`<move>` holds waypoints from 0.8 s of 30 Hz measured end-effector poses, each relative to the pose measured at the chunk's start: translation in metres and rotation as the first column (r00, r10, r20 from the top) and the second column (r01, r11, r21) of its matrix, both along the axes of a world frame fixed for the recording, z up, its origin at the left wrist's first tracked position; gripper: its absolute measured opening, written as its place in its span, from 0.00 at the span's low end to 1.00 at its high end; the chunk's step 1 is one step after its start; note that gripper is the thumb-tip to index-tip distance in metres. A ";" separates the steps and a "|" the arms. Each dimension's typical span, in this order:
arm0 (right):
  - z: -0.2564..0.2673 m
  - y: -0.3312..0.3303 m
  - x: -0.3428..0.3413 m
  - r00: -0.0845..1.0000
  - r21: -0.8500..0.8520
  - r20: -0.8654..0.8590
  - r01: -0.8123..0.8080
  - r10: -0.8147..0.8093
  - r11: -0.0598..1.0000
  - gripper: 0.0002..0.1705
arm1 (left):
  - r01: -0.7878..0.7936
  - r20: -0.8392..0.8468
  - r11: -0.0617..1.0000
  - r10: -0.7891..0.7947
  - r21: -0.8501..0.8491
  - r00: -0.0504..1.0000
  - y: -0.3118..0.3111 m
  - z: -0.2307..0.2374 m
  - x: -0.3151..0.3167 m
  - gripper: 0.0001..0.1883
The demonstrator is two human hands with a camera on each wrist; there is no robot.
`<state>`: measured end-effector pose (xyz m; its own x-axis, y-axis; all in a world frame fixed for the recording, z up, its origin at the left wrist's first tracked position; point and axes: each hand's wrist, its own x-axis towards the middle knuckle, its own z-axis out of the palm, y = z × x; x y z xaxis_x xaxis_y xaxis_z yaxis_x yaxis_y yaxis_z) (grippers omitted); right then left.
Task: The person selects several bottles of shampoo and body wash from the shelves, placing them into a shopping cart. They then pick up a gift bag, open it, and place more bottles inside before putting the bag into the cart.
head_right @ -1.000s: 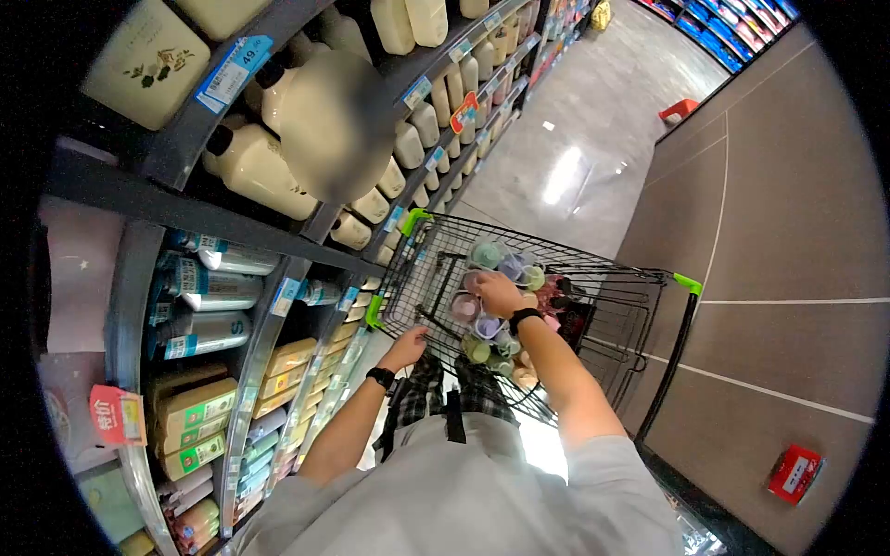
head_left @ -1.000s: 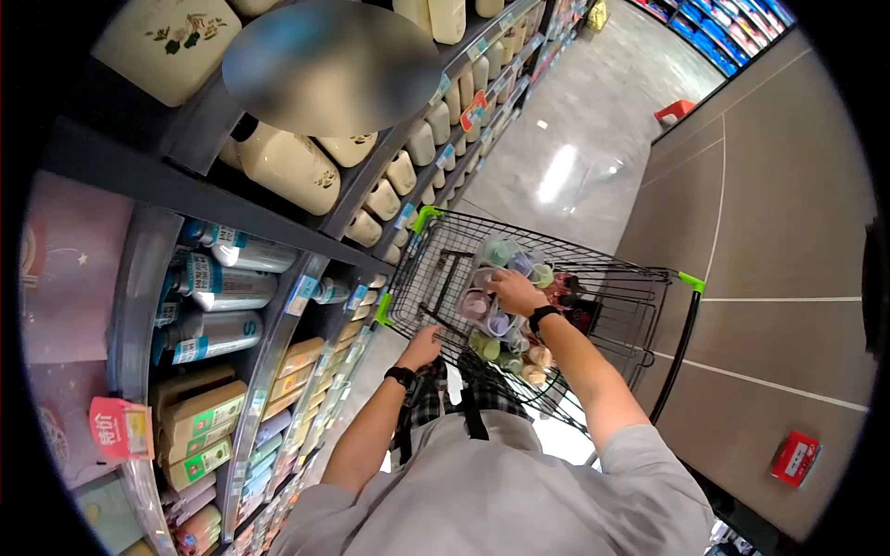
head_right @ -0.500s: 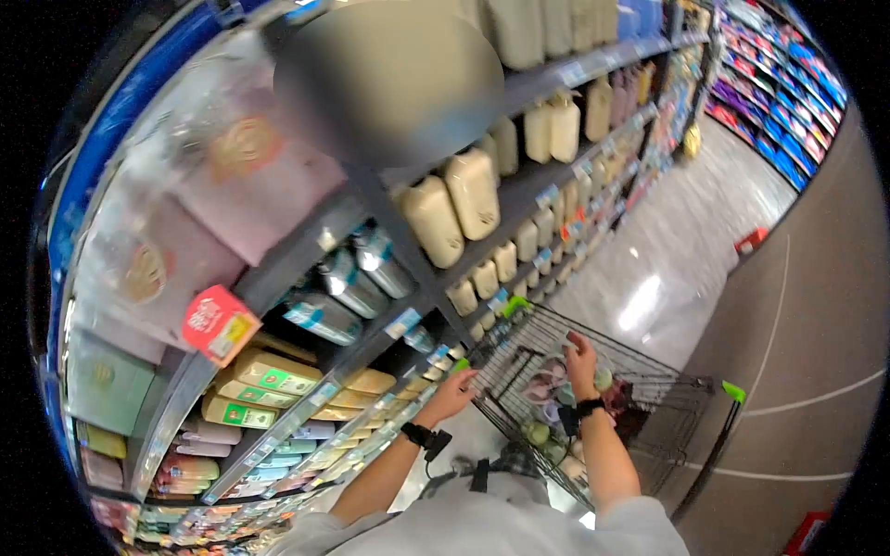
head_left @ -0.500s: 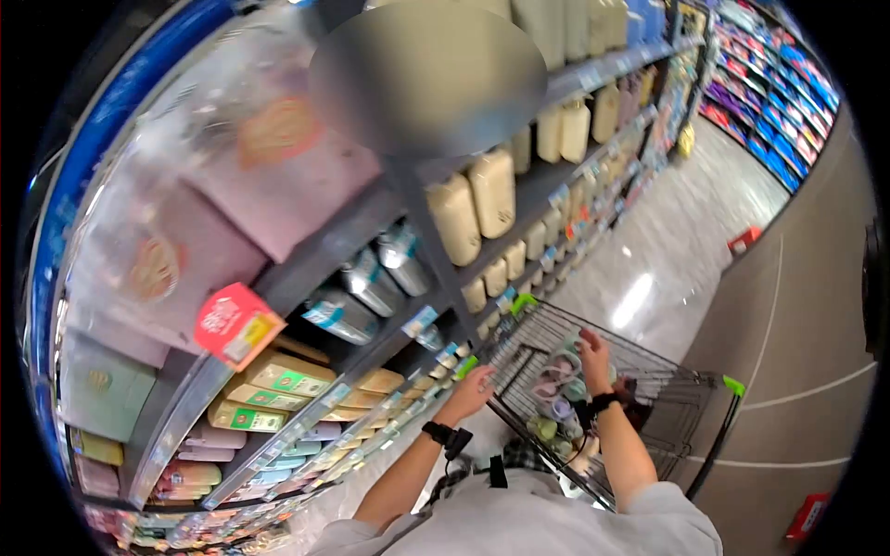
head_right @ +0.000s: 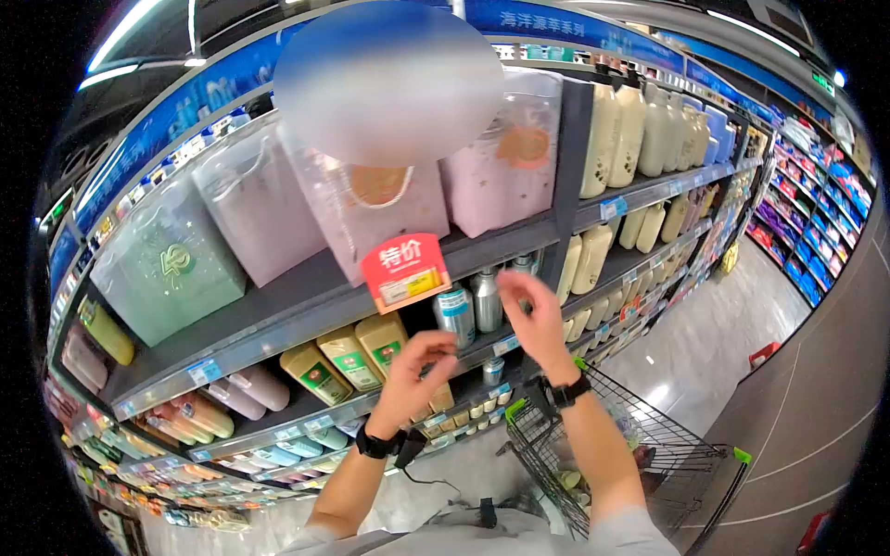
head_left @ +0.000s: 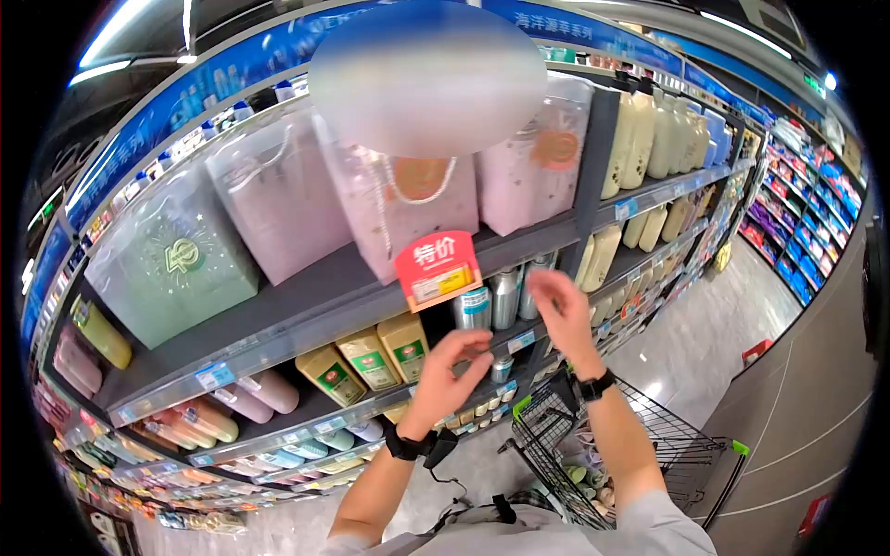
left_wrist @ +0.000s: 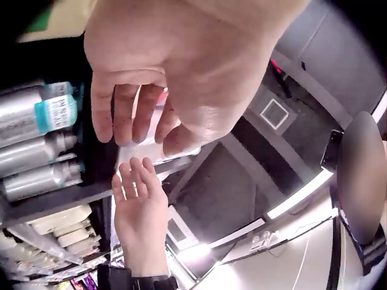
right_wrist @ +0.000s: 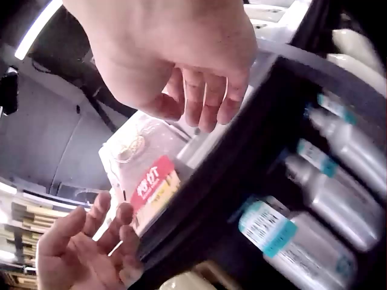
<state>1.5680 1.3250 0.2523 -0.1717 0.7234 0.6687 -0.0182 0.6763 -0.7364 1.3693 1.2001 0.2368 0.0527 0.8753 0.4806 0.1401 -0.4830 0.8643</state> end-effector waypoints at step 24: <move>0.253 0.054 -0.140 0.977 0.790 0.021 0.115 -0.214 0.602 0.12 | -0.593 -0.125 0.755 0.641 0.281 0.757 0.038 0.115 -0.091 0.42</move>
<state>1.4278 1.3790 0.5052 -0.2063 -0.0417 0.9776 0.1942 0.9775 0.0827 1.2782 1.2376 0.3521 -0.3468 0.6277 0.6969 0.6295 -0.3950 0.6691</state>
